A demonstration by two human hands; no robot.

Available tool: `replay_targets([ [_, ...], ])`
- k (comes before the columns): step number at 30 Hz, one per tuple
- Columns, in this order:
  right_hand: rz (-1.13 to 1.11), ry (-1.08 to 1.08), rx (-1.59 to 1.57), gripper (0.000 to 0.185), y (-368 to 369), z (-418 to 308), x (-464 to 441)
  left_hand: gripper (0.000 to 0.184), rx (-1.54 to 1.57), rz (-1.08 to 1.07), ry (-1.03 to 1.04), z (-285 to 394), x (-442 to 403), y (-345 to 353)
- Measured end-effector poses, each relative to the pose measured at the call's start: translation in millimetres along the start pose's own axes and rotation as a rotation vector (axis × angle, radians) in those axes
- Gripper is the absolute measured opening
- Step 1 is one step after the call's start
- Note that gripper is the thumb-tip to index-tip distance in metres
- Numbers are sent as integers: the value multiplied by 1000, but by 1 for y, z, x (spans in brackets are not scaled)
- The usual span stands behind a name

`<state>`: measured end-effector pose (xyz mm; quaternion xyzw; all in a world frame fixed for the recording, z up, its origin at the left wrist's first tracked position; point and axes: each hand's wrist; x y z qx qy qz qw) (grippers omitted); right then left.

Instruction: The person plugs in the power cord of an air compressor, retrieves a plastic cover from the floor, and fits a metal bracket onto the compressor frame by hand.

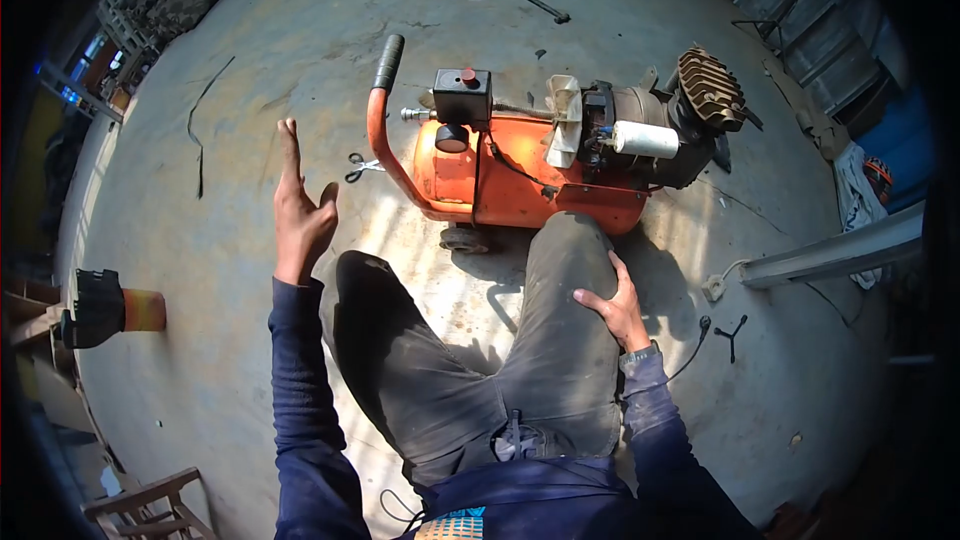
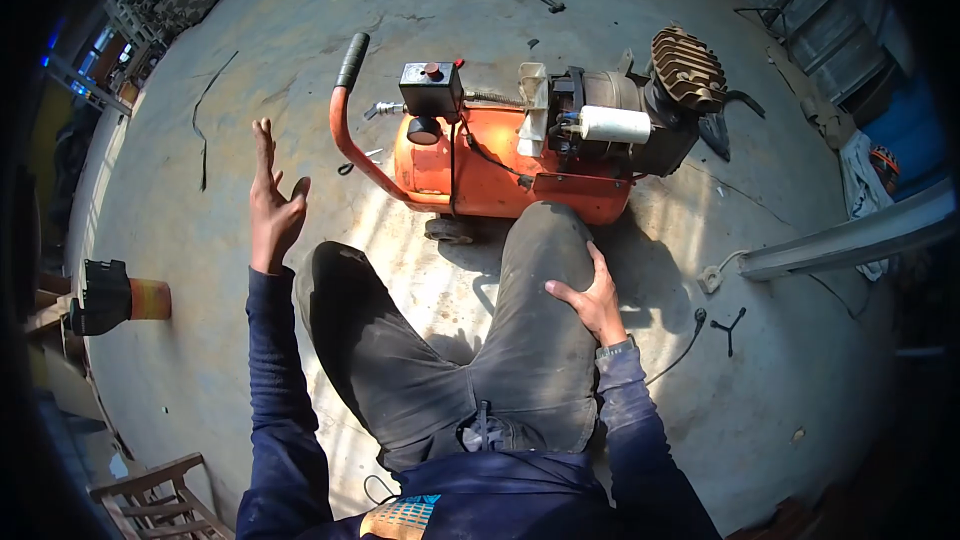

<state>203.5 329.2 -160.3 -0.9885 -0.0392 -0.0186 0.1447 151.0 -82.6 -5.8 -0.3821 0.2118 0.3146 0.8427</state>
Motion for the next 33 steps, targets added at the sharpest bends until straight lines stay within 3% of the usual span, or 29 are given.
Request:
replay_targets([
  [3,-1,-7,28,107,1,2,-1,47,263,-115,-172,-12,-19,24],
  [7,9,5,68,104,0,-1,0,48,631,-257,-319,-1,-27,46],
  [19,24,2,100,111,0,3,-1,54,605,-319,-471,-14,-2,54],
  [24,22,6,88,111,-1,2,0,52,561,-350,-458,-27,2,58],
  [28,26,-21,153,105,-1,3,0,53,627,-490,-334,-9,3,57],
  [31,30,-21,139,105,0,5,0,54,379,-517,-366,19,11,49],
  [33,36,-21,139,105,-2,6,-1,52,399,-503,-362,11,12,51],
])
Point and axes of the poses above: each hand's wrist, its own x-axis away from the middle knuckle, its own y-axis out of the palm, z = x × y, and after that the axes turned 10 degrees about -y, right-handed
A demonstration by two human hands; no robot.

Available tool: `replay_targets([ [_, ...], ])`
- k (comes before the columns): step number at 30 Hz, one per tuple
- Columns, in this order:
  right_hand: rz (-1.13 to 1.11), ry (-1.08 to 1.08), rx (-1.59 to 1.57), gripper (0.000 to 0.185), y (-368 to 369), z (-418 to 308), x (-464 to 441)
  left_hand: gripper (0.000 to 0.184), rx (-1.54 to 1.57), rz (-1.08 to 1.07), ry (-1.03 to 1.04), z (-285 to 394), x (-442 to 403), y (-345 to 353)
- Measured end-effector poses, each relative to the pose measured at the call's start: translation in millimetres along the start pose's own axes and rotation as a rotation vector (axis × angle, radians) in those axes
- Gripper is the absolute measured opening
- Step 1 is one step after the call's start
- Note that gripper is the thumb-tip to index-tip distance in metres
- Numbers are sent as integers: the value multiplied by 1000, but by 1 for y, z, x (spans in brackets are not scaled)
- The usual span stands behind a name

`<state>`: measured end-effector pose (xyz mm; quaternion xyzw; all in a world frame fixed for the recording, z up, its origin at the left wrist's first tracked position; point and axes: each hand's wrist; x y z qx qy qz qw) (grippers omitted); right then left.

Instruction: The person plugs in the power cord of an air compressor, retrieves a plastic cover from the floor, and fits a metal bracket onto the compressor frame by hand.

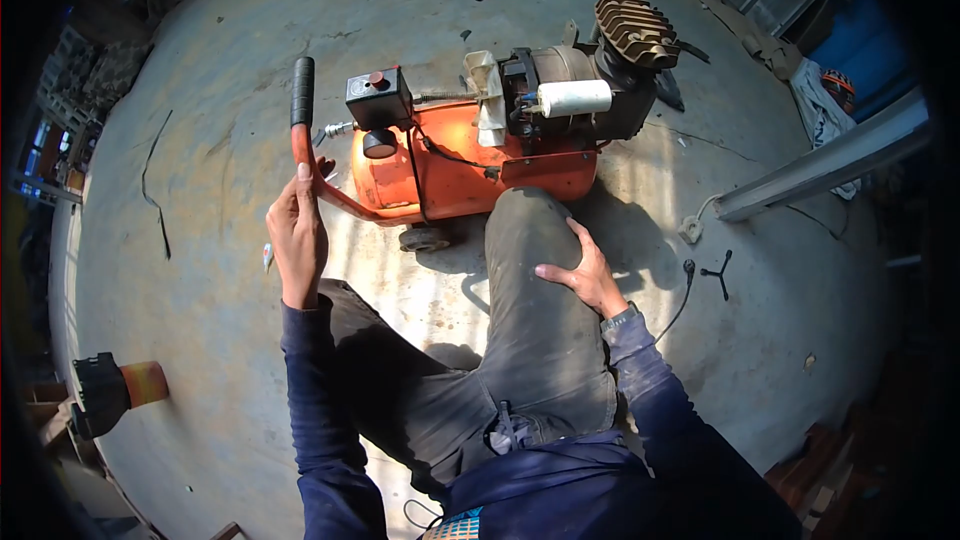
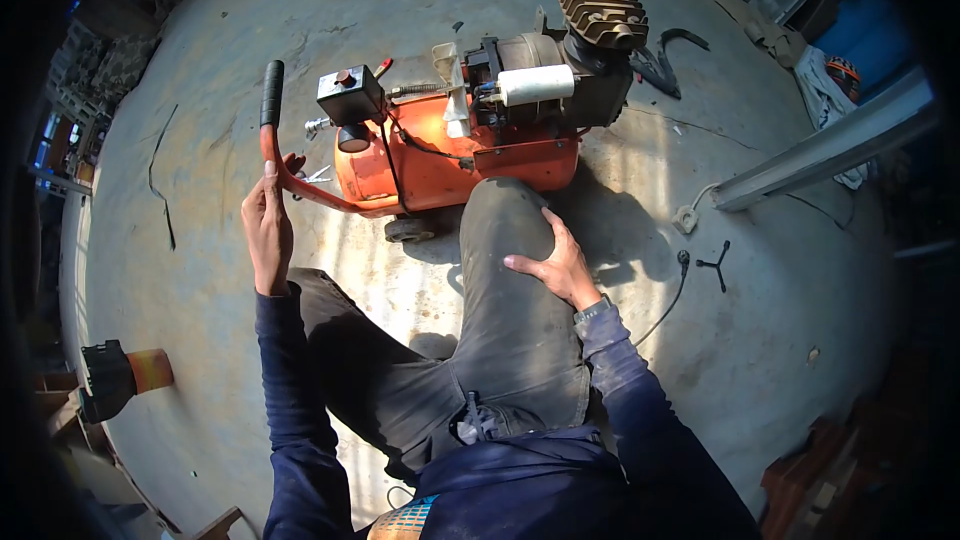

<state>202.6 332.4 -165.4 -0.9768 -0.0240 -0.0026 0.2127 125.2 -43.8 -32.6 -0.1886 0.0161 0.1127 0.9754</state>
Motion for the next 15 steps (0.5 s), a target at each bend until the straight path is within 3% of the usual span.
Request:
replay_targets([
  [12,24,-16,77,104,-4,3,5,49,72,131,-3,-14,9,-19],
  [15,14,-2,38,88,-5,8,6,49,41,146,-116,-48,23,-45],
])
Point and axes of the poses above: each hand's wrist, its own x-axis away from the middle knuckle, its own y-axis out of the palm, z = x × y, and after that the axes turned 10 degrees about -y, right-handed
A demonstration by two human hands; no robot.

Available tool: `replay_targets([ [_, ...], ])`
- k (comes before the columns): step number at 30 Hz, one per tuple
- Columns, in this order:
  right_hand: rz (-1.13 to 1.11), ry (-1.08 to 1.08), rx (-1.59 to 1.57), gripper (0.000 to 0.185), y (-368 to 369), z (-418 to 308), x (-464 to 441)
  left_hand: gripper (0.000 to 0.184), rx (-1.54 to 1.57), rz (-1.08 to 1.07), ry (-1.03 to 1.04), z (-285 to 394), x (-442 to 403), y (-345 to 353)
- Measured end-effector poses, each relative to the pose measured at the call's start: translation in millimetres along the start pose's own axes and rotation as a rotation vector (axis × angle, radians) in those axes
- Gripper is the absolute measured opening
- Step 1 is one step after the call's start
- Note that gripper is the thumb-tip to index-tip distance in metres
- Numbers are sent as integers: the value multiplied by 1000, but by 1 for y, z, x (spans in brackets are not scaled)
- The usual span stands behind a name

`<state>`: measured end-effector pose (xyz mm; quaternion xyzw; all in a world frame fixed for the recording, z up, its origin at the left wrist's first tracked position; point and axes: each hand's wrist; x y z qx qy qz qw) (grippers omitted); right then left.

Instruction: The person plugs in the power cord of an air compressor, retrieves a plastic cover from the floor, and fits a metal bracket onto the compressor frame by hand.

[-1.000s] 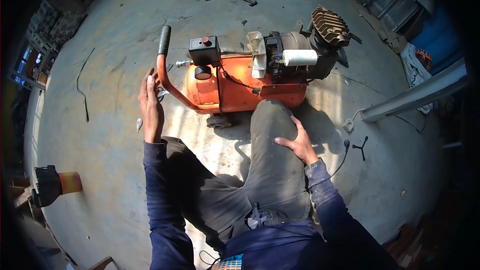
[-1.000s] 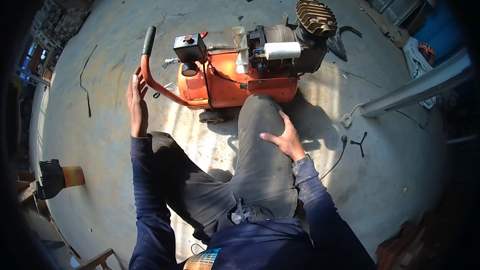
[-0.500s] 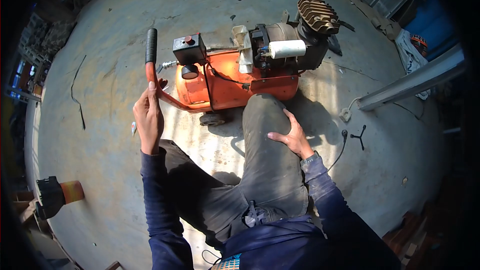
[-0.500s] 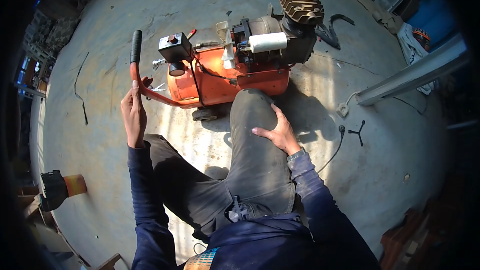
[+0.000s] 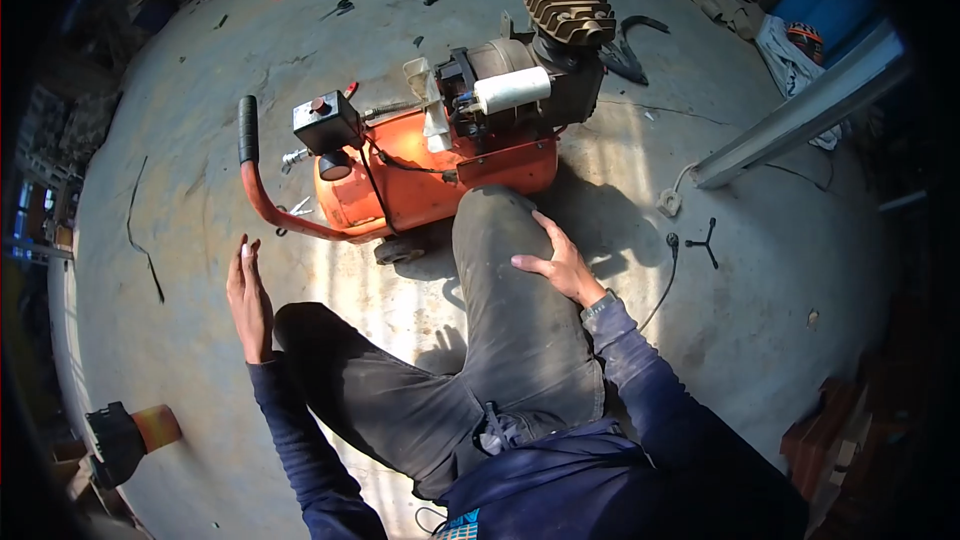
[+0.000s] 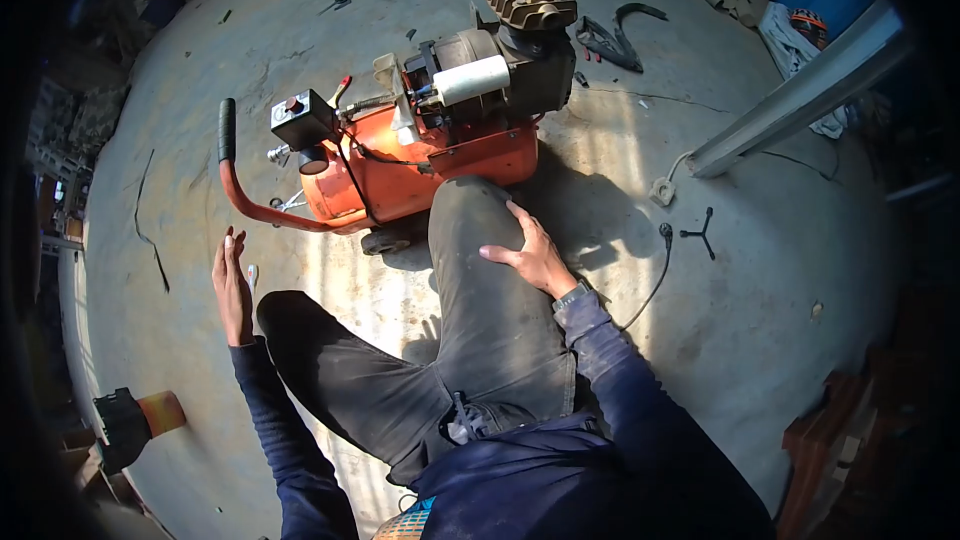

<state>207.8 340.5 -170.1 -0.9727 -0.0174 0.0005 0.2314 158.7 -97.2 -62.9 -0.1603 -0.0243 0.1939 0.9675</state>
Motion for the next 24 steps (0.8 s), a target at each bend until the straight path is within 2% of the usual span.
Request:
replay_targets([
  [1,-16,-12,-3,88,2,7,-1,51,-149,-23,-73,-24,5,-11],
  [2,58,7,-165,75,6,19,0,53,-297,-42,-151,-36,11,-21],
  [3,128,29,-330,63,9,30,2,53,-298,-15,-158,-31,22,-25],
  [5,243,57,-119,47,8,44,13,52,-741,-133,-440,-12,50,-18],
  [6,189,128,-223,46,8,57,19,52,-740,-112,-455,-14,61,-17],
  [9,83,261,-367,49,4,76,48,53,-838,113,24,-29,94,-15],
  [11,55,325,-413,51,7,66,63,55,-877,134,44,-29,111,-14],
  [13,33,-44,150,55,-1,7,77,58,-943,154,109,-25,123,-9],
  [14,28,-49,150,55,-13,-13,80,58,-943,160,104,-23,126,-4],
  [16,-164,-372,342,70,-31,-49,73,63,-969,131,111,-19,134,0],
  [17,-198,-413,329,70,-39,-58,69,65,-989,136,100,-16,141,-2],
  [19,-116,-3,-147,79,-52,-65,64,67,-991,164,61,-9,144,0],
  [20,-156,-30,-152,79,-44,-69,57,69,-978,140,60,-6,145,1],
  [21,-179,-40,53,80,-35,-74,49,69,-981,180,39,-3,146,0],
  [23,-185,-68,464,84,-14,-83,31,71,-952,120,-4,-1,140,-1],
  [24,-196,-88,462,84,-4,-86,25,72,-936,77,-22,-1,135,-2],
])
Point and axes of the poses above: each hand's wrist, its own x-axis away from the middle knuckle, its own y-axis out of the palm, z = x × y, and after that the axes turned 10 degrees about -y, right-handed
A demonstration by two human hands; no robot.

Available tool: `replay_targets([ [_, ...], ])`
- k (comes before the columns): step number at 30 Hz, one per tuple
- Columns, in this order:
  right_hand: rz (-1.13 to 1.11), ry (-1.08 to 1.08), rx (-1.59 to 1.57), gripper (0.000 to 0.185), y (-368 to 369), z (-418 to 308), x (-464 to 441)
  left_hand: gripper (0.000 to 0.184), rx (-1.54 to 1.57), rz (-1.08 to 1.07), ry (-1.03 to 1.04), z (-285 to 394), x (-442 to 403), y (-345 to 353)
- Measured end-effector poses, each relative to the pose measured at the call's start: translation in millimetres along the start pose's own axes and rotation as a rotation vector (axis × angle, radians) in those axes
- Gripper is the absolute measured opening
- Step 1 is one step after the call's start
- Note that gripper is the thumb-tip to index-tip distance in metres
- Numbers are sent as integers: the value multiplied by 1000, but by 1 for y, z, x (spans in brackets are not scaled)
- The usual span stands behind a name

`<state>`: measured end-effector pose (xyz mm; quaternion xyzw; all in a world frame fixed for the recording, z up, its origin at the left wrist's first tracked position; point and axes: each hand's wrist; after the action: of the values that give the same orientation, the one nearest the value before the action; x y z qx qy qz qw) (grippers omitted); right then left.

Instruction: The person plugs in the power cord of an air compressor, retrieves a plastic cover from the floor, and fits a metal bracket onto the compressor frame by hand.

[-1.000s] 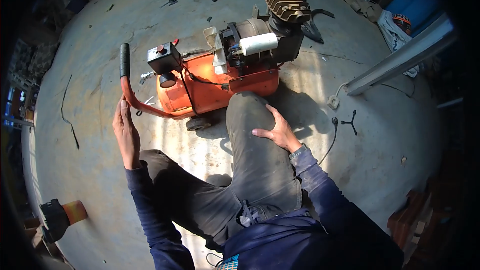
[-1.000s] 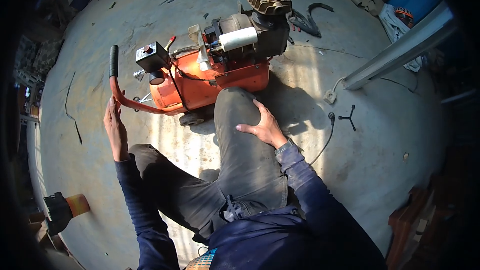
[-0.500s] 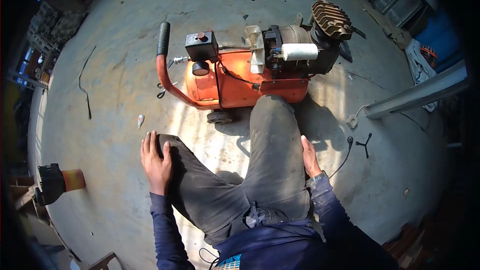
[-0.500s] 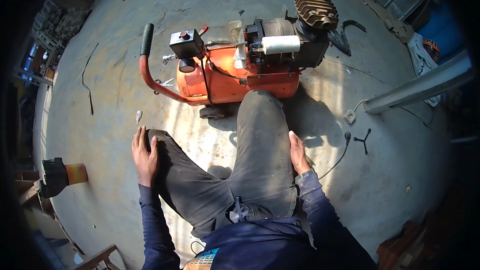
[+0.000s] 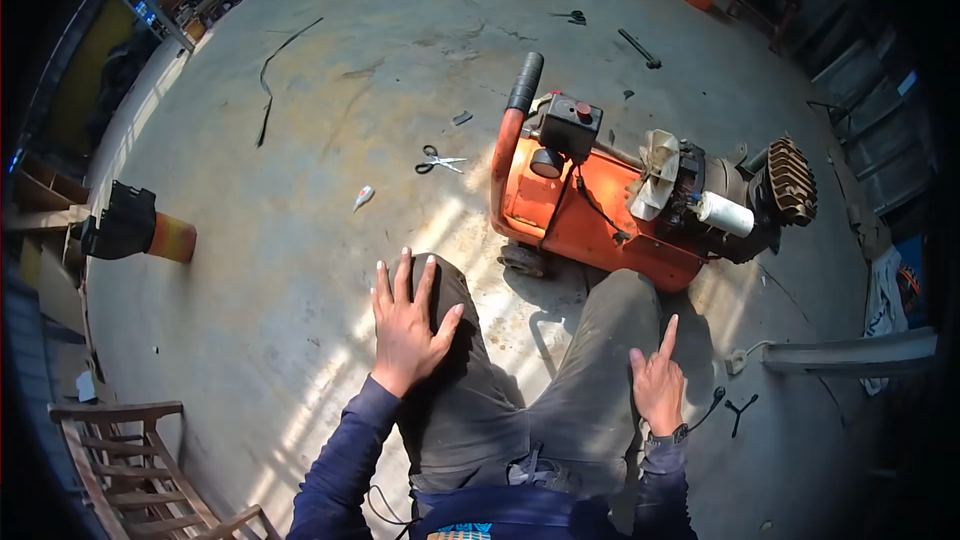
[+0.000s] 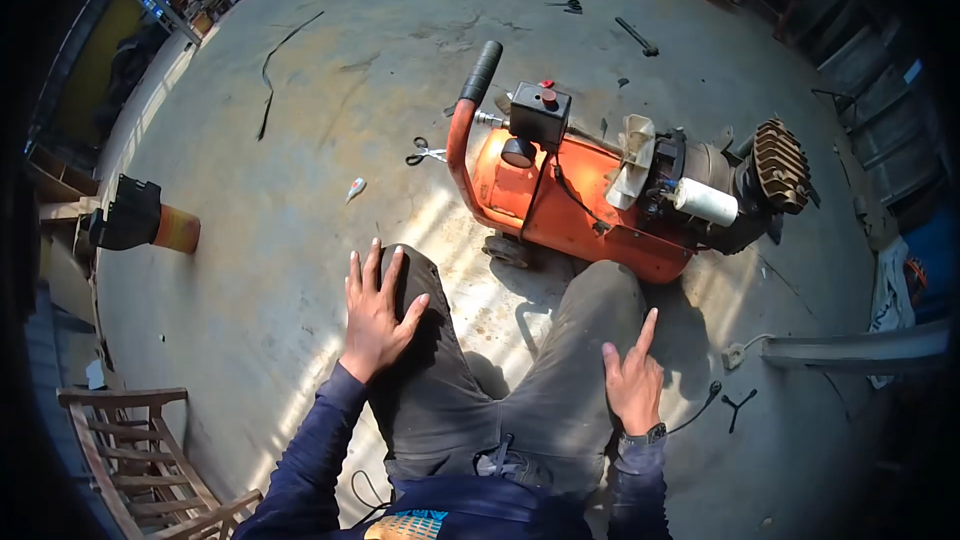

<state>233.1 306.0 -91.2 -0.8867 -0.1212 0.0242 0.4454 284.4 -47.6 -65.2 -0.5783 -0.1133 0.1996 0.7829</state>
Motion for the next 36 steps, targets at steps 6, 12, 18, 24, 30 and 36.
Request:
replay_targets([
  [6,-29,9,414,95,18,-56,-28,73,168,-20,-116,11,-5,-19],
  [12,-82,-33,518,102,-12,-83,-7,72,9,-272,-266,34,-2,-70],
  [18,-503,213,558,93,-71,-134,35,73,-63,-563,-345,59,13,-116],
  [24,-627,281,590,72,-114,-153,81,79,-157,-822,-306,86,65,-153],
  [30,-626,519,184,55,-161,-183,74,80,-278,-961,-267,101,104,-146],
  [36,-595,623,105,42,-159,-156,104,80,-342,-950,-241,120,114,-147],
])
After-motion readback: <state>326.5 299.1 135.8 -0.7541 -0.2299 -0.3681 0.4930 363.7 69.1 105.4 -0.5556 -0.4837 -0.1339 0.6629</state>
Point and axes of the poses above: each hand's wrist, its own x-axis away from the middle knuckle, its own y-axis out of the palm, z = x × y, and after that the axes turned 10 degrees about -y, right-handed
